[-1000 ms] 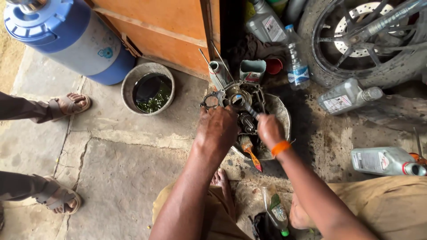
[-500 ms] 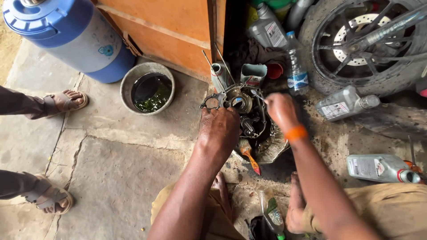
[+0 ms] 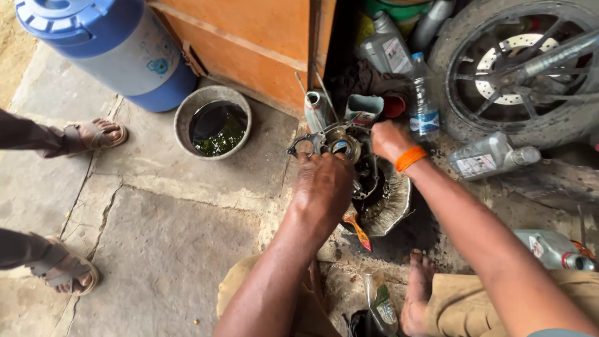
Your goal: Cleaning and inspecting various internal components of a disassembled motorcycle engine using a brush and cleaning fluid.
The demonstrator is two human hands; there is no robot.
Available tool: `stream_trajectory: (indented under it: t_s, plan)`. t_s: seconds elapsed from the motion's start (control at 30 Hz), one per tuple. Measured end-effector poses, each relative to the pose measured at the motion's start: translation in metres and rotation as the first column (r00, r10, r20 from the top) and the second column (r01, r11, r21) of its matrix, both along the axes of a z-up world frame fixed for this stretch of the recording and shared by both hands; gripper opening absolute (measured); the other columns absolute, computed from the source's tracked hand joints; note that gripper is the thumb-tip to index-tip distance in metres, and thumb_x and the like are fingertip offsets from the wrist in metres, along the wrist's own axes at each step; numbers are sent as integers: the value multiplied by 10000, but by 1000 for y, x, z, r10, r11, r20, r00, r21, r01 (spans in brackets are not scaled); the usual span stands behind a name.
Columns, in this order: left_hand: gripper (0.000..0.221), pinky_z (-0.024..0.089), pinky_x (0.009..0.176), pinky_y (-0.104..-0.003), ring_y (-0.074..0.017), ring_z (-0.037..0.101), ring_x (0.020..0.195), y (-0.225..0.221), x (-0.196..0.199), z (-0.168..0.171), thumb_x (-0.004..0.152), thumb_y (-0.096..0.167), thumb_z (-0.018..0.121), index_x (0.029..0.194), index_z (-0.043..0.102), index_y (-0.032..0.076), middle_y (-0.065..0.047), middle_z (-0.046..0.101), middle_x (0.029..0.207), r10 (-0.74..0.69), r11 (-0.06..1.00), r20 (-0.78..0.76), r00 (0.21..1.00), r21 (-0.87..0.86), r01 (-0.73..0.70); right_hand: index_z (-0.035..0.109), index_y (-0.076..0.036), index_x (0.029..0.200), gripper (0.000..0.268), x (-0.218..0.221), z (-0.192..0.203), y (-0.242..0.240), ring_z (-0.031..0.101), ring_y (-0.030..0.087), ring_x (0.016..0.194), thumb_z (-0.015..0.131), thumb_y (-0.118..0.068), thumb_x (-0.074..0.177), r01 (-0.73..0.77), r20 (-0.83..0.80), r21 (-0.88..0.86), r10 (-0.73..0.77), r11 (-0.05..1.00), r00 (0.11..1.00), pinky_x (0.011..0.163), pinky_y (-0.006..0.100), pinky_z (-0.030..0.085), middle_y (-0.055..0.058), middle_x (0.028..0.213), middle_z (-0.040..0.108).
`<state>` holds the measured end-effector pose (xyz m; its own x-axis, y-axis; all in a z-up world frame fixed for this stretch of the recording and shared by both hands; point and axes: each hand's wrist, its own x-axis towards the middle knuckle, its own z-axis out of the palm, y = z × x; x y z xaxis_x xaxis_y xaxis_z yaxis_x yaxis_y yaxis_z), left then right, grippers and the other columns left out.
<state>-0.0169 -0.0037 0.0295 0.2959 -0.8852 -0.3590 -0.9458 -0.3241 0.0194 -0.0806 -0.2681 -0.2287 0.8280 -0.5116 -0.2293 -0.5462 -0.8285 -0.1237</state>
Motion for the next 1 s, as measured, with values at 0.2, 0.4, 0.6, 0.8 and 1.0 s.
stream_trajectory:
  t_s: [0.2,0.4,0.6,0.8,1.0]
  plan:
    - [276,494,982,-528,-352,696,1027,2,1,-24,898,149,615,1110,651,-24,-208,722,1024,-2,983,109,994,-182,22,769,-102,863,139,25,43,0,752,348,876,634,-126,842,-5,-132,-83,-6,997,991,768,454,608,172,953,767]
    - [240,486,1041,-516,-329,703,1071,9,-1,15,981,122,588,1173,660,-3,-187,731,1088,28,998,-20,999,-60,-29,789,-123,916,200,27,43,11,763,347,937,593,-123,878,70,-150,-98,-84,993,985,799,452,617,162,1027,772]
    - [286,423,1035,-578,-321,680,1049,6,1,6,915,162,642,1148,645,-3,-202,697,1088,-20,998,38,999,-61,22,786,-105,921,189,31,63,15,730,378,977,633,-130,814,92,-141,-20,-94,996,986,845,467,597,177,1042,755]
    - [252,457,1044,-546,-321,691,1011,10,1,20,945,147,638,1142,664,-9,-184,716,1025,8,998,31,999,-64,-6,791,-98,848,156,28,55,-2,747,324,861,644,-149,839,52,-207,-6,-52,999,977,780,426,615,152,941,760]
    - [270,491,975,-499,-300,713,965,32,-12,-11,912,190,634,1103,688,7,-147,734,970,14,917,445,895,-363,166,675,-48,757,90,-15,57,-18,654,304,637,715,-122,790,-52,126,-47,57,998,990,616,437,538,147,698,665]
